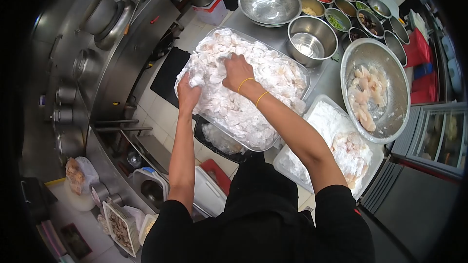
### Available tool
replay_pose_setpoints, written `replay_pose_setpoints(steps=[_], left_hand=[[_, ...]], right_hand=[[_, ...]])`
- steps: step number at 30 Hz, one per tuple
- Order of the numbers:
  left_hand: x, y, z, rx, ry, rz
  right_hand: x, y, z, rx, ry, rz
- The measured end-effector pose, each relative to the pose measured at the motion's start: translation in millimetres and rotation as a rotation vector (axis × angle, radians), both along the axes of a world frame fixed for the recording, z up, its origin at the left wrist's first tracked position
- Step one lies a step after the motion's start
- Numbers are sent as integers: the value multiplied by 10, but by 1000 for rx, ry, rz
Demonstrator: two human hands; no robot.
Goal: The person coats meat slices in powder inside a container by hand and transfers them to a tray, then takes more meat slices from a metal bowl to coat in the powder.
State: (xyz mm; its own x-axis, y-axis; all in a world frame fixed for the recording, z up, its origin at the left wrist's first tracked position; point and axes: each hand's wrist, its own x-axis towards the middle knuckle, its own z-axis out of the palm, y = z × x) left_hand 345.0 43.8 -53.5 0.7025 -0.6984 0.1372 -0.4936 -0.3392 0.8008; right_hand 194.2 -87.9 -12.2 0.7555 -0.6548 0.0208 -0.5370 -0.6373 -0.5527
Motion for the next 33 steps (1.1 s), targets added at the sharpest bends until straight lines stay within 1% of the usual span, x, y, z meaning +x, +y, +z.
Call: replay_pose_setpoints(steps=[2, 3, 5, 6, 7, 10, 11, 14, 15, 17, 18, 19, 20, 22, 24, 26, 27, 30, 31, 33], left_hand=[[59, 11, 51, 9, -118, 65], [142, 12, -6, 57, -110, 53], [251, -10, -169, 136, -245, 10], [259, -30, -167, 179, -313, -14], [240, -33, -150, 230, -212, -53], [187, -24, -212, 344, -323, -105], [201, -4, -215, 321, -217, -121], [138, 55, -190, 259, -214, -28], [141, 80, -194, 232, -168, -12], [166, 97, -213, 172, -81, 14], [162, 110, -236, 124, -99, 63], [142, 130, -259, 77, -115, 110], [120, 153, -283, 31, -130, 158], [77, 168, -259, 62, -133, 114], [-5, 194, -285, 100, -154, 69], [-53, 229, -301, 80, -103, 38], [-62, 244, -320, 69, -76, 23], [63, 312, -545, 122, -112, 124], [137, 351, -602, 59, -115, 89], [136, 422, -518, -59, -79, 125]], right_hand=[[108, -107, -149, 10, -99, -26], [169, -160, -156, 18, -137, -29], [284, -209, -185, 39, -244, -43], [351, -226, -199, 31, -252, -14], [428, -254, -211, 25, -260, 13], [629, -283, -294, 40, -308, 105], [696, -295, -326, 49, -329, 134], [861, -267, -378, 86, -337, 219], [910, -271, -399, 98, -359, 262], [989, -258, -441, 77, -239, 278], [1010, -247, -458, 70, -177, 281], [1000, -245, -329, 48, 6, 308], [960, -211, -252, 26, -25, 291], [855, -125, -119, -23, -88, 263], [731, -94, 9, -7, 3, 274], [629, -89, 44, 40, 98, 270], [545, -94, 40, 14, 25, 253], [121, -94, -4, -38, -188, 225], [-102, -118, 28, -46, -259, 220], [-613, -135, 149, -64, -376, 209]])
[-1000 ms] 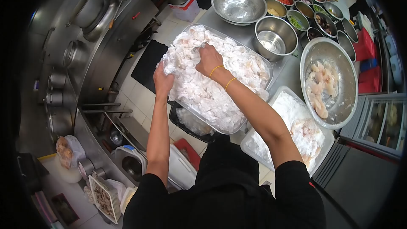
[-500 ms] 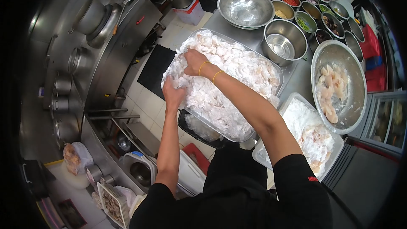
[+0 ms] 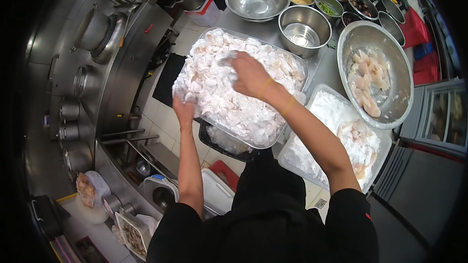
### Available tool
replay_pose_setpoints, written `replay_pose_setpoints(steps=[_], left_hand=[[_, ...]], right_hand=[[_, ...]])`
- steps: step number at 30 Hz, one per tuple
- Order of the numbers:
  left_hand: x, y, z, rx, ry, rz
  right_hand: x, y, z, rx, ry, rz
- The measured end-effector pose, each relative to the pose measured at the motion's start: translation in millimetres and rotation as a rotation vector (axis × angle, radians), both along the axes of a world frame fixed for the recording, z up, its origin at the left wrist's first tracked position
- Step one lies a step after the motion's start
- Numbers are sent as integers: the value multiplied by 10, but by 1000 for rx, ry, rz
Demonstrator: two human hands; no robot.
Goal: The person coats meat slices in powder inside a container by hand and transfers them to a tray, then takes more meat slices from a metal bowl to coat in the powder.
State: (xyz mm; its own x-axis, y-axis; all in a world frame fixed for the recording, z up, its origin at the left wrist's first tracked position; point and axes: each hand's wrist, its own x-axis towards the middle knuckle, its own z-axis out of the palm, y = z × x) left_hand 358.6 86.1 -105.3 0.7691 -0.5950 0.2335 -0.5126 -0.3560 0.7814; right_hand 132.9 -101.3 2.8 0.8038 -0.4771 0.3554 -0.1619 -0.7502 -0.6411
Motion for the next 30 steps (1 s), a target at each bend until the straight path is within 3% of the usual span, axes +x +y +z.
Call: replay_pose_setpoints(steps=[2, 5, 7, 9, 10, 13, 14, 17, 19, 20, 22, 23, 25, 28, 30], left_hand=[[76, 71, -70, -108, -68, 110], [292, 162, -232, -268, 161, 222], [33, 98, 117, -291, 89, 262], [-163, 96, 328, -239, 11, 261], [-367, 69, 480, -260, 50, 205], [-1218, -99, 979, -335, 184, -137], [-1585, -193, 1111, -379, 333, -203], [-2467, -335, 1160, -81, 316, -623], [-3163, -514, 1210, 113, 111, -939], [-3499, -575, 1214, 199, 422, -990], [-3983, -697, 1055, 229, 72, -1161], [-4189, -722, 1160, 459, 36, -1145], [-4456, -787, 1125, 631, -39, -1172], [-4648, -898, 875, 575, 34, -1148], [-4631, -950, 740, 391, 361, -1155]], right_hand=[[-488, 51, 229, 39, -29, -61], [-1277, 247, 434, 96, -22, -214], [-1845, 401, 450, 59, 3, -339], [-2391, 564, 542, 198, 102, -482], [-2593, 661, 703, 304, 73, -544], [-3441, 876, 615, 244, 72, -807], [-3650, 945, 612, 333, 48, -902], [-4138, 1102, 479, 245, 178, -969], [-4265, 1150, 301, 275, 287, -915], [-4271, 1160, 208, 289, 337, -877], [-4179, 1201, 63, 346, 623, -893], [-4151, 1212, -74, 345, 692, -873], [-4124, 1146, -311, 343, 826, -835], [-4048, 1059, -351, 379, 780, -859], [-4041, 1032, -472, 411, 557, -913]])
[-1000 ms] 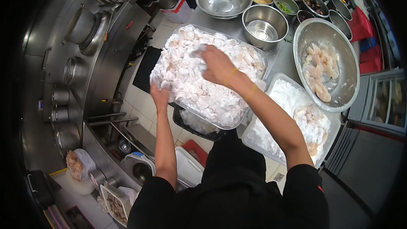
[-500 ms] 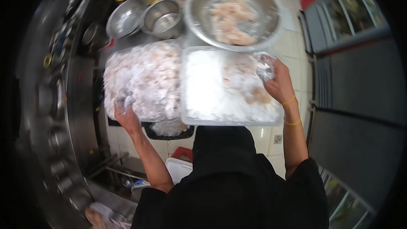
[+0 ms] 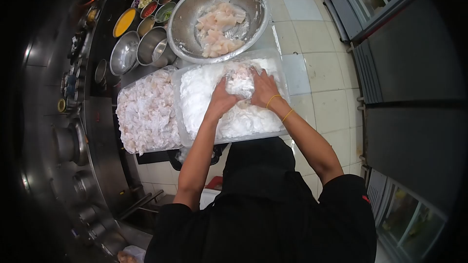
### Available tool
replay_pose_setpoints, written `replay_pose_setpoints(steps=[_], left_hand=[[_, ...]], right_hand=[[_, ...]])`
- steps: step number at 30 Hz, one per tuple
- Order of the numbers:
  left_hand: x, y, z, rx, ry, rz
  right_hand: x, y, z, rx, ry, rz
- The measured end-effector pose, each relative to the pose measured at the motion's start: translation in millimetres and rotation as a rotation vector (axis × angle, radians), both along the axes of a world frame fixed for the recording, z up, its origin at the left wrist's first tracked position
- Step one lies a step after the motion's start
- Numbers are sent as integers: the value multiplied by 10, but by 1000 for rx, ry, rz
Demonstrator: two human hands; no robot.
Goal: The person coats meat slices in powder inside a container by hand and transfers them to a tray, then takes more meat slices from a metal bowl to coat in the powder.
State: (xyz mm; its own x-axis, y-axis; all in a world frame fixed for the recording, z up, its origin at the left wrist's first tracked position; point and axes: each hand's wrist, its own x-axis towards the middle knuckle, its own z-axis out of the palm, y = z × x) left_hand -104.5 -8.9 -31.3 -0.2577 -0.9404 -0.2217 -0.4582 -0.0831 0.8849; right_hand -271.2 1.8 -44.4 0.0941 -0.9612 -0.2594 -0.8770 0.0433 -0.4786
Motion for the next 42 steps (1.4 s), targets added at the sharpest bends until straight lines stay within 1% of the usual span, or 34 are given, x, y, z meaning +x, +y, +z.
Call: replay_pose_setpoints(steps=[1, 2, 5, 6, 7, 9, 10, 11, 13, 14, 15, 17, 18, 19, 20, 23, 24, 27, 28, 29, 31, 32, 35, 36, 39, 40, 42], left_hand=[[27, -31, -65, 10, 171, 43], [58, -69, -134, 90, 302, 84], [262, -38, 88, 194, 398, 231], [371, -26, 108, 203, 432, 265], [510, -17, 83, 187, 491, 279], [740, 8, 127, 176, 500, 374], [798, 26, 171, 145, 473, 395], [855, 42, 217, 115, 448, 418], [923, 40, 283, 46, 375, 465], [947, 43, 287, 12, 326, 493], [972, 75, 276, -16, 278, 523], [1027, 112, 174, -98, 312, 538], [1048, 122, 140, -141, 329, 542], [1052, 139, 172, -174, 292, 521], [1052, 152, 212, -207, 254, 497], [1028, 155, 247, -321, 125, 393], [1007, 137, 241, -363, 79, 351], [869, 61, 200, -259, 54, 226], [814, 30, 192, -348, -18, 156], [782, 30, 192, -296, -64, 129], [681, 23, 360, -192, -154, 66], [682, 21, 410, -199, -193, 47], [709, 46, 627, -270, -318, 66], [773, 17, 605, -237, -362, 65], [727, 53, 503, -114, -663, -7], [703, 30, 379, -63, -640, -36], [595, 22, 209, -119, -766, 24]], right_hand=[[5, -12, -97, -42, -92, -37], [17, -18, -224, -152, -195, -20], [230, 14, -16, -55, -492, -75], [344, 41, -72, -136, -535, -95], [442, 36, 56, -74, -486, -89], [571, 1, 302, 44, -388, -69], [627, -2, 235, -41, -353, -19], [665, -17, 121, -91, -306, -26], [649, -56, 133, -195, -206, -34], [538, -46, 144, -117, -239, -16], [426, -34, 259, -90, -203, -35], [182, -47, 291, -163, -191, -7], [100, -61, 261, -181, -191, -32], [35, -79, 238, -199, -194, -60], [-24, -116, 238, -110, -174, -31], [-6, -113, 247, -76, -57, 38], [12, -120, 278, -47, -64, 50], [143, -146, 416, 9, -48, 119], [199, -160, 458, 5, -15, 159], [258, -171, 484, 1, 18, 197], [428, -145, 529, 7, 82, 308], [490, -132, 539, 12, 112, 361], [609, -179, 259, 20, 148, 404], [608, -165, 206, -40, 128, 365], [583, -252, 59, -53, 73, 318], [567, -297, -13, -56, 24, 300], [519, -393, -86, -63, -70, 270]])
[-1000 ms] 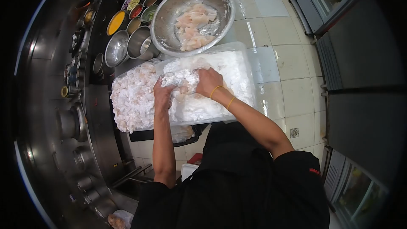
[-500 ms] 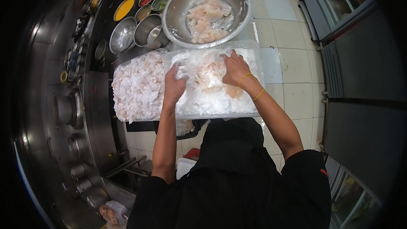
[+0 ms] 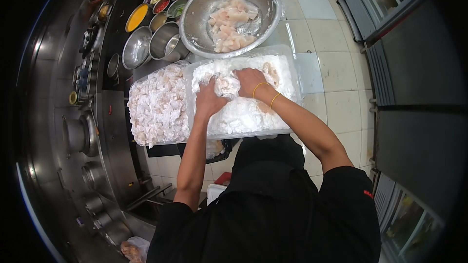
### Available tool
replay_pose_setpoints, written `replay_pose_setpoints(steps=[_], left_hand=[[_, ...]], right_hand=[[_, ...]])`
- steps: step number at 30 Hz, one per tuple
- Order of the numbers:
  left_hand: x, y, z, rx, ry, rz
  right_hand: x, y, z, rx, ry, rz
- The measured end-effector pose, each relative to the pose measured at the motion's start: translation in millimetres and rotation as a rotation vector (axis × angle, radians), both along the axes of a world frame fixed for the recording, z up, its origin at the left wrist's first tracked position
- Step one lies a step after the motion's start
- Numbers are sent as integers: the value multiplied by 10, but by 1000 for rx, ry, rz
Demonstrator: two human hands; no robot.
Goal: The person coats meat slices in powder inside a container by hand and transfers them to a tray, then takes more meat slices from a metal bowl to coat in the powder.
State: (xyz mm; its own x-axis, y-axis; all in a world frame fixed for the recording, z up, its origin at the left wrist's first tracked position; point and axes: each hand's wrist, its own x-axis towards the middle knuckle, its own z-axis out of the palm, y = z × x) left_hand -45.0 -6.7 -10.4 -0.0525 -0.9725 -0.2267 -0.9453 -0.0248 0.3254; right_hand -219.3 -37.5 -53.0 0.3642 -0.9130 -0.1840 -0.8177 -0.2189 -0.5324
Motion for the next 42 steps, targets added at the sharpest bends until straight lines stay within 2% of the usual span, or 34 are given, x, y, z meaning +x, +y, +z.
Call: replay_pose_setpoints(steps=[2, 5, 6, 9, 11, 12, 15, 18, 21, 22, 25, 26, 29, 30, 33, 34, 36, 39, 41, 42], left_hand=[[-60, -24, -151, -153, -73, 20], [68, -225, -347, -199, 328, 107], [50, -209, -113, -100, 602, 112], [-21, -96, 180, 8, 916, 195], [38, -8, 117, -57, 936, 149], [76, 12, 117, -96, 944, 122], [237, 170, 167, -102, 639, 156], [254, 267, 21, -164, 339, 100], [90, 242, -26, 27, 317, 9], [16, 229, -130, 5, 150, -30], [-156, 118, -277, 0, 165, 20], [-179, 85, -283, -12, 198, 77], [28, -28, -462, -38, 758, 113], [54, -41, -525, -60, 912, 204], [103, 68, -54, 28, 1090, 389], [167, 80, -53, 49, 1116, 401], [294, 85, -40, 79, 1167, 427], [372, 131, -159, 31, 968, 464], [493, 183, -470, -90, 760, 331], [533, 217, -561, -148, 653, 265]], right_hand=[[-46, -89, 0, -1, -53, -92], [-112, -98, 280, 46, -152, -173], [-168, -115, 309, 41, -163, -166], [-375, -70, 416, 47, -216, -112], [-521, -51, 379, 45, -242, -50], [-570, 27, 404, -59, -196, -51], [-716, 132, 239, -130, 35, -112], [-569, 331, 628, 151, 199, -62], [-488, 316, 169, 145, 228, 2], [-428, 305, 150, 104, 199, -45], [-299, 182, -7, 85, 103, -86], [-243, 204, -46, -18, 106, -146], [-202, 90, -28, 54, -342, -238], [-160, 128, 80, 60, -426, -324], [-144, 136, 228, 118, -495, -321], [-142, 120, 195, 99, -535, -293], [-281, 90, 175, 144, -452, -285], [-557, 46, 65, 57, -385, -212], [-663, 138, 142, -40, -283, -161], [-679, 186, 198, 14, -175, -57]])
